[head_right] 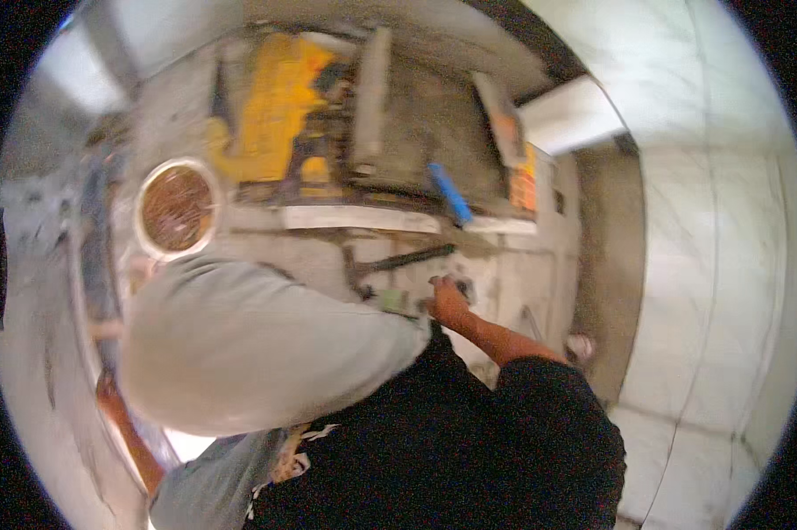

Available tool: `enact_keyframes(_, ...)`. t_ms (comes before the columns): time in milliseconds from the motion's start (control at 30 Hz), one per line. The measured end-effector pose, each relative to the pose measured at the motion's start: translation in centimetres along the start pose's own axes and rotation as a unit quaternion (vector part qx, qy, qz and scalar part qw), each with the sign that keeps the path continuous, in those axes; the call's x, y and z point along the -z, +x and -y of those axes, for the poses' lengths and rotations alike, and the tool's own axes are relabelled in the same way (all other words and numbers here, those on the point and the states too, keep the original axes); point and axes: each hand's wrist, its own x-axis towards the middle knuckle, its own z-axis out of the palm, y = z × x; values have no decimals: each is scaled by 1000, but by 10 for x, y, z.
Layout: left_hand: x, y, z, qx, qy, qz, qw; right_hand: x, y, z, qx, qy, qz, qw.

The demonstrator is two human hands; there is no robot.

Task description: Cutting a dark tile piece with a saw and fitting it into place at the base of a wall using a hammer.

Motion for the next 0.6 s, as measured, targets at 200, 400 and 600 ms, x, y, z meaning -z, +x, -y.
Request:
enact_keyframes(200,-116,-8,-128,-30,94,-42,994,32,116,48,304,-40,49,951)
enact_keyframes(400,-59,-93,-164,53,121,-78,988,155,279,87,458,-57,186,867)
enact_keyframes(600,-69,-112,-145,71,121,-102,985,168,270,221,422,-67,219,878)
